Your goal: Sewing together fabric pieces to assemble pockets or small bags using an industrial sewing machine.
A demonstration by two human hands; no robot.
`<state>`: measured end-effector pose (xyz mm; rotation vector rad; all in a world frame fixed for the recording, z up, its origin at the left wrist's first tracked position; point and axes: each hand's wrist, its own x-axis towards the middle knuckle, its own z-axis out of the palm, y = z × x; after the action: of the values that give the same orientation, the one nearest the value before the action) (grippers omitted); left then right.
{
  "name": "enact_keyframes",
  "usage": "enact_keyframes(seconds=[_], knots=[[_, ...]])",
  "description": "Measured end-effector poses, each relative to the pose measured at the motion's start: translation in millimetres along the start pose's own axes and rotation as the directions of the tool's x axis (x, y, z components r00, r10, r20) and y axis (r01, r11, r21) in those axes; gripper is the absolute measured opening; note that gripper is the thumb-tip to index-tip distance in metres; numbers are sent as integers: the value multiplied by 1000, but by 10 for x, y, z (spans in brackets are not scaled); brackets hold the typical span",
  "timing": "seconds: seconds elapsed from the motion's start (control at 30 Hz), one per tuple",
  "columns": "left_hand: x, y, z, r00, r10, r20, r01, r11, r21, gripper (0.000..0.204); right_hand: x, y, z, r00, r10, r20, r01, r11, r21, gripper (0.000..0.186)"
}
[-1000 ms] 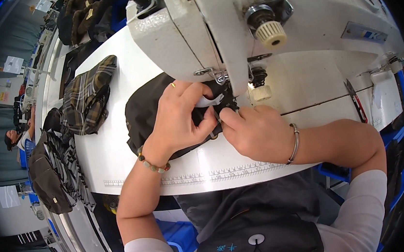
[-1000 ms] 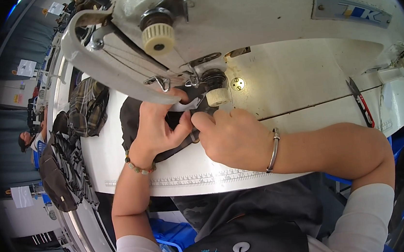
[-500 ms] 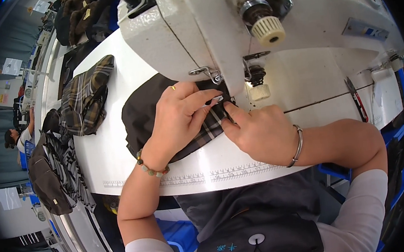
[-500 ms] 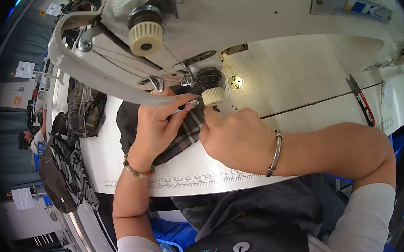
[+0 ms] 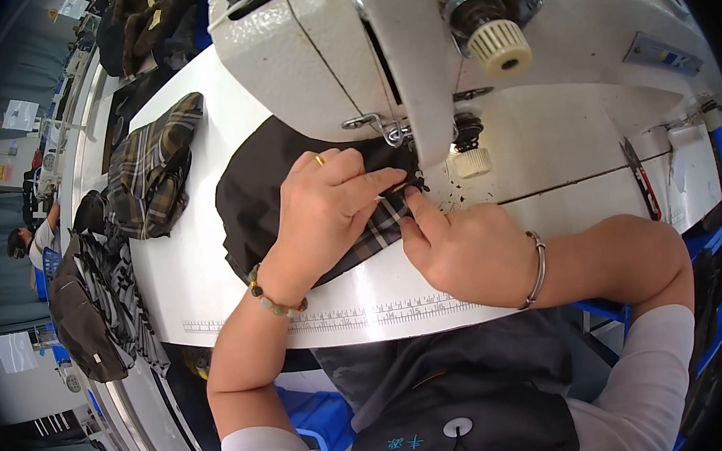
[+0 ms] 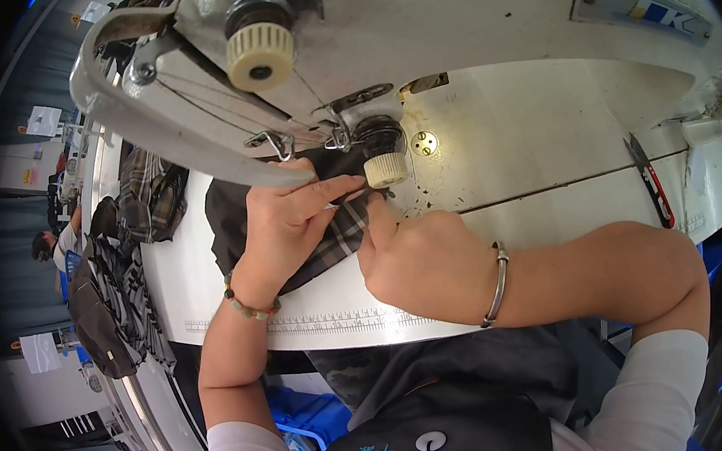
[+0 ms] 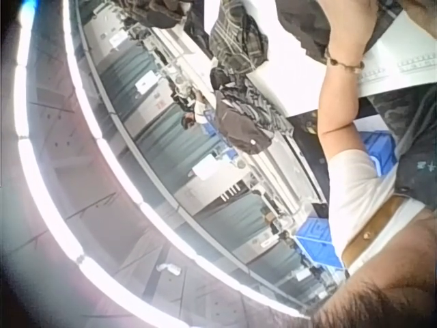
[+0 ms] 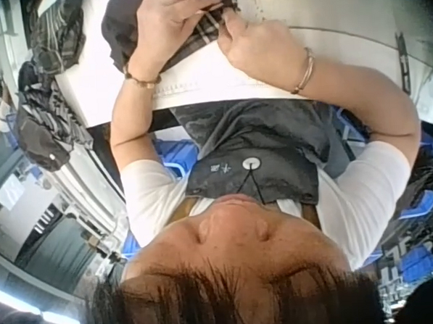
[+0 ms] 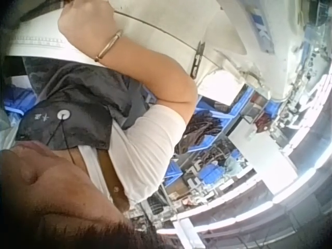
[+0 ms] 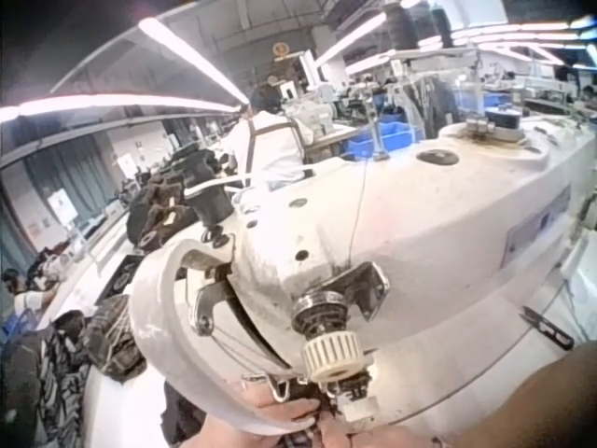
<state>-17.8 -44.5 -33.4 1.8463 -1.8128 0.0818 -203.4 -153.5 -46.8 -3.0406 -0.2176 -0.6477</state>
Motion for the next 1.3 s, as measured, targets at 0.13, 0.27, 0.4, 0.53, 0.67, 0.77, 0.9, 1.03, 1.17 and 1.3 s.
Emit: enact_keyframes(seconds=[0.13, 0.27, 0.4, 0.53, 0.67, 0.77, 0.9, 1.03, 1.17, 1.3], knots=[[16, 102, 5, 989, 141, 35, -145, 976, 165, 28, -18, -97, 7, 997, -62, -44, 61, 998, -29, 28], [6, 187, -18, 983, 147, 107, -174, 932, 318, 24, -24, -75, -16, 995, -81, -54, 80, 997, -20, 28], [49, 175, 23, 974, 226, -17, -215, 946, 244, 28, -28, -80, -13, 995, -97, 18, 98, 993, -66, 27], [-8, 156, 78, 972, 235, -13, -222, 934, 281, 26, -29, -66, -13, 993, -112, 22, 113, 991, -69, 28], [3, 196, 84, 979, 206, -8, -197, 947, 255, 32, -35, -75, -19, 993, -114, 24, 116, 990, -82, 28], [3, 198, 89, 986, 164, 7, -161, 958, 236, 33, -26, -71, -17, 991, -125, 39, 128, 988, -91, 28], [2, 198, 86, 992, 127, 15, -127, 969, 212, 34, -21, -67, -22, 992, -119, 36, 121, 990, -77, 28], [-3, 209, 104, 991, 130, -13, -124, 966, 228, 34, -34, -67, -15, 993, -112, 31, 114, 989, -91, 27], [-6, 245, 82, 993, 117, -17, -108, 960, 259, 33, -16, -72, -6, 994, -111, 15, 112, 991, -74, 28], [0, 217, 118, 989, 142, -38, -130, 966, 223, 33, -25, -68, -14, 993, -114, 16, 115, 989, -96, 27]])
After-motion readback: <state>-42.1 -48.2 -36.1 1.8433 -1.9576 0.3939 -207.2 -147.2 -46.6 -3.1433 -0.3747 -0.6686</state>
